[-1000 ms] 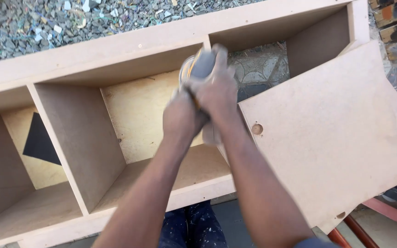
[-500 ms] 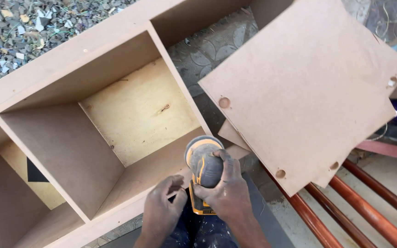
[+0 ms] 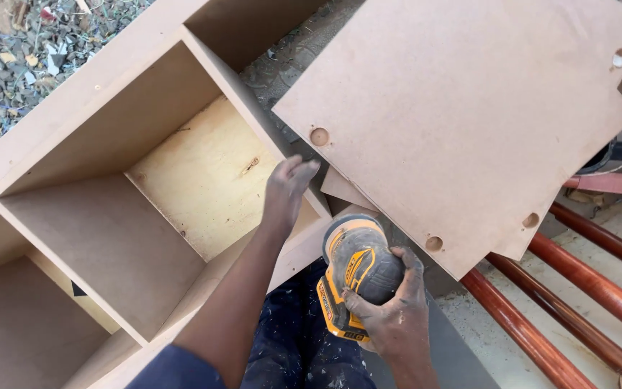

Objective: The person uses a yellow and black electric orbital sander to smooth the surfaces of a light-colored wooden cabinet. They sand the interior shelves, the front edges, and the side panels of the cabinet while kneeling on the floor.

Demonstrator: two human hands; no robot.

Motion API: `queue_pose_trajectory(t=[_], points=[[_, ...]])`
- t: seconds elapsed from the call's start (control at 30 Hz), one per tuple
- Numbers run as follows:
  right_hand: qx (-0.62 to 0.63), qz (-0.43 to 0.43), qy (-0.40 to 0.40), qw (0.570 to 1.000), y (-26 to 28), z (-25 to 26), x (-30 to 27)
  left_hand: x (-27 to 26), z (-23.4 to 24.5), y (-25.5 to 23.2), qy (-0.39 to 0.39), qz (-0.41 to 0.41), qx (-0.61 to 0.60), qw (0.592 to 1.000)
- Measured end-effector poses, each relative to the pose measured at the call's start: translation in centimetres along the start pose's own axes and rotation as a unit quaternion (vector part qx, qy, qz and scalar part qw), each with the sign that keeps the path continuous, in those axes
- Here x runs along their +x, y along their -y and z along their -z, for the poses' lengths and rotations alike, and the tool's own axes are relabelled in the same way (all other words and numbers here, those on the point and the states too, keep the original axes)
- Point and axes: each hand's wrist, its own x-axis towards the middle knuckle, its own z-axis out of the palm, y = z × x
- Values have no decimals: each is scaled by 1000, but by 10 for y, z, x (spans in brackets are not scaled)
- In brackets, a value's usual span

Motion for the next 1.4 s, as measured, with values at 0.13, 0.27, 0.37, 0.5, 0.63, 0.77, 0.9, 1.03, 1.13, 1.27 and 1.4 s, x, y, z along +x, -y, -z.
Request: queue_pose_trajectory(t=[0.13, 0.27, 0.37, 0.5, 0.63, 0.77, 0.9, 1.03, 1.13, 1.27, 1.4], points=[[-27, 30, -39, 998, 10, 18, 9, 40, -47, -14, -10, 77, -38, 996], [-51, 80, -70, 993, 23, 35, 27, 70, -66, -17, -80, 191, -150, 967], [-68, 120, -88, 987, 36, 41, 38, 72, -67, -25, -138, 194, -215, 947], [-84, 143, -94, 982, 46, 48, 40, 61, -51, -47, -174, 146, -219, 949], [-82, 133, -64, 986, 59, 44, 31, 77, 4, -45, -227, 114, -339, 906], [-114, 140, -37, 983, 57, 28, 22, 84, 84, -21, -300, 66, -360, 881], [-138, 102, 3, 985, 80, -2, 14, 57, 163, -46, -354, 54, -354, 864], [-224, 153, 43, 961, 94, -38, 13, 75, 260, 8, -362, -37, -407, 838], [-257, 233, 44, 937, 108, -70, 14, 46, 296, 18, -391, 50, -262, 881], [-338, 243, 38, 908, 128, -110, 20, 29, 324, 66, -373, 42, -233, 897], [-410, 229, 36, 882, 146, -136, 25, 1, 318, 63, -336, 39, -267, 902]])
